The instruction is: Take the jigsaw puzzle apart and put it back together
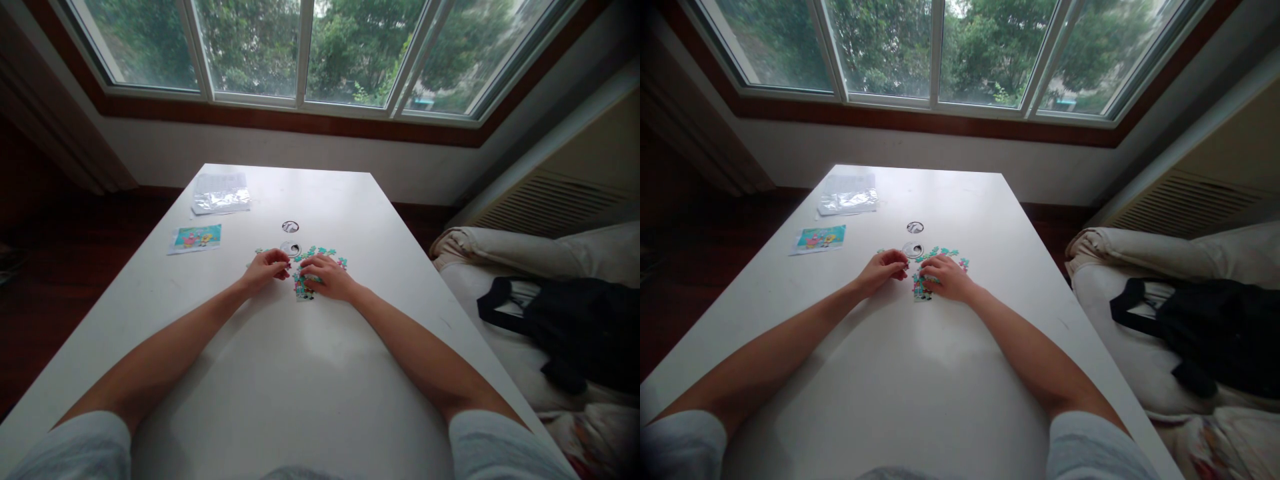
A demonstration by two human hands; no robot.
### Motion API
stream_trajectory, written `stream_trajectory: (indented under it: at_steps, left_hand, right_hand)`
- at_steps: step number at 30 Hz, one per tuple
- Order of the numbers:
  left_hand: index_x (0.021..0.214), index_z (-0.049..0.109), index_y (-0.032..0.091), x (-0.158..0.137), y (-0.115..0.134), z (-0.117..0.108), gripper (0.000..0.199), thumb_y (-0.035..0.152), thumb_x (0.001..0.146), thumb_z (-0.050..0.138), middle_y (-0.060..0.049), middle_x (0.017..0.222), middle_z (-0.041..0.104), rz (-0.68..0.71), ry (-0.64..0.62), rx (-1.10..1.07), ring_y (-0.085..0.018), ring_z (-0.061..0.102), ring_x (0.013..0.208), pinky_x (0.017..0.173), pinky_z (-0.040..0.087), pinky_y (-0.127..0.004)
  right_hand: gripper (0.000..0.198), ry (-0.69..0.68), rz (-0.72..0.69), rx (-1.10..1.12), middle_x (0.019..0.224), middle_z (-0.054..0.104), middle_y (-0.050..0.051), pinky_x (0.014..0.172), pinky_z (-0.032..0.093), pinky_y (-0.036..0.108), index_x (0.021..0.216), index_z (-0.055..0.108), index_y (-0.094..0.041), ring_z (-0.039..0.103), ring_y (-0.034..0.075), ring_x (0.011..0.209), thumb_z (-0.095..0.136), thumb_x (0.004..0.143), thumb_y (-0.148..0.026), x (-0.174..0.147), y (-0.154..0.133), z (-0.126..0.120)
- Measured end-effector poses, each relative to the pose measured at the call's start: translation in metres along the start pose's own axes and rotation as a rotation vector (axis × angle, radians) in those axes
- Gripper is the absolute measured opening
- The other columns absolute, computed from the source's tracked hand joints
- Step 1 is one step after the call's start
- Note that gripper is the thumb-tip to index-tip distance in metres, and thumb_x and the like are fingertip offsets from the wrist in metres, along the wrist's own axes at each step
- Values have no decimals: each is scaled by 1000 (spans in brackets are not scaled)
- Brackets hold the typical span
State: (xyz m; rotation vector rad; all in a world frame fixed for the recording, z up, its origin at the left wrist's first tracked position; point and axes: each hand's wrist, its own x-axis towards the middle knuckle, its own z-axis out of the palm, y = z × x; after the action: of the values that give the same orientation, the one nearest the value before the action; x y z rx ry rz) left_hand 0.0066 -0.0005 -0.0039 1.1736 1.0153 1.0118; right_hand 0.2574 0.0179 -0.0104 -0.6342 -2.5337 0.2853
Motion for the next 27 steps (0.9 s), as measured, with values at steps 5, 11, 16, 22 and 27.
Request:
stream_trajectory:
  at_steps: [5, 11, 16, 22, 27]
  left_hand:
    - [94, 64, 15, 1, -1, -1, 35, 37, 74, 81, -4, 84, 72, -16, -5, -7, -15, 71, 66, 63, 57, -27]
    - [92, 62, 15, 0, 2, 1, 34, 37, 74, 80, -4, 84, 72, -18, -6, 10, -14, 70, 65, 62, 56, -27]
    - [98, 58, 17, 0, 1, 2, 31, 34, 79, 75, 3, 72, 64, 69, 5, 29, -7, 56, 54, 53, 45, -20]
    - [96, 57, 17, 2, -2, 1, 32, 39, 81, 74, 3, 72, 62, 104, 6, 44, -8, 55, 56, 54, 45, -21]
    - [96, 63, 16, 2, -2, -1, 25, 37, 84, 70, 0, 77, 66, 138, -3, 153, -11, 59, 60, 59, 47, -24]
  right_hand:
    - [18, -8, 7, 1, 121, 69, 10, 101, 46, 47, 112, 71, -25, 60, 27, 112, 64, 96, -31, 0, -1, -1]
    - [18, -10, 2, 7, 120, 69, 10, 101, 46, 47, 112, 71, -25, 61, 27, 111, 64, 96, -30, 1, -2, -2]
    - [17, -4, -2, 4, 121, 69, 9, 102, 45, 47, 112, 70, -24, 61, 26, 112, 63, 96, -29, 1, -1, -1]
    - [17, -3, -3, 9, 120, 70, 9, 101, 46, 46, 111, 70, -24, 61, 26, 111, 63, 97, -30, 2, -2, -1]
    - [17, -11, 0, 5, 121, 70, 9, 101, 46, 47, 111, 70, -24, 61, 26, 111, 64, 96, -30, 2, -1, -1]
